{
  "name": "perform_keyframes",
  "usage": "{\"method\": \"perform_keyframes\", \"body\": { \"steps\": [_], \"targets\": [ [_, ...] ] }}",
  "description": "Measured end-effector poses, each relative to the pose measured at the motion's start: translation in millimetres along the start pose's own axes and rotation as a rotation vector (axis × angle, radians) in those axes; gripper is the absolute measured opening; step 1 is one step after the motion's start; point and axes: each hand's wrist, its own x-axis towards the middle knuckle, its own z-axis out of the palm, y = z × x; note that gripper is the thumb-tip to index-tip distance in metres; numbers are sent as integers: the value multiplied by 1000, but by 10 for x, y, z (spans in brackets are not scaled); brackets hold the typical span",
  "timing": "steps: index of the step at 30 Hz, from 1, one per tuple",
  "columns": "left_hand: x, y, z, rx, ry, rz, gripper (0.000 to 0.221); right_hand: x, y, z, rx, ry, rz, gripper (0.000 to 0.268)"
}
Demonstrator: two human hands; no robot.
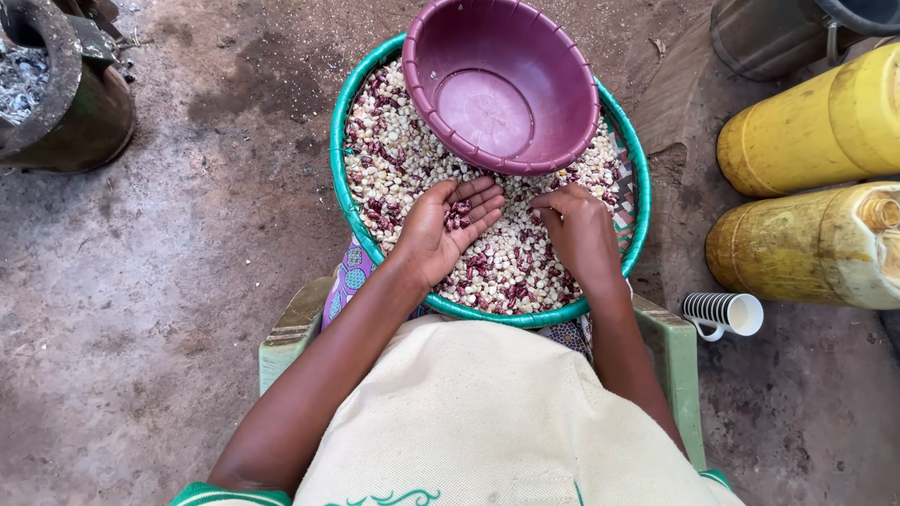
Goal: Sorting dark beans from white corn in a basket and placing them into a bowl
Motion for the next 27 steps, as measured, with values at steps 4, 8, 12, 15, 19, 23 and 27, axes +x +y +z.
{"method": "perform_keyframes", "body": {
  "steps": [4, 8, 12, 15, 19, 23, 27],
  "targets": [
    [1, -2, -19, -8, -1, 9, 49, 73, -89, 27, -90, -34, -28, 15],
    [29, -11, -41, -9, 1, 11, 48, 70, -93, 84, -204, -104, -83, 15],
    [54, -32, -68, -28, 3, 19, 47, 97, -120, 56, -211, -104, -86, 10],
    [3, -9, -14, -12, 6, 8, 47, 67, -112, 65, -240, -96, -86, 10],
    [21, -29, -31, -8, 2, 5, 48, 53, -84, 52, -218, -79, -48, 11],
    [-9, -11, 6, -11, 13, 7, 48, 65, -32, 13, -227, 11, -9, 21],
    [-14, -8, 15, -4, 15, -1, 48, 72, 3, 52, -138, -20, -20, 20]
  ]
}}
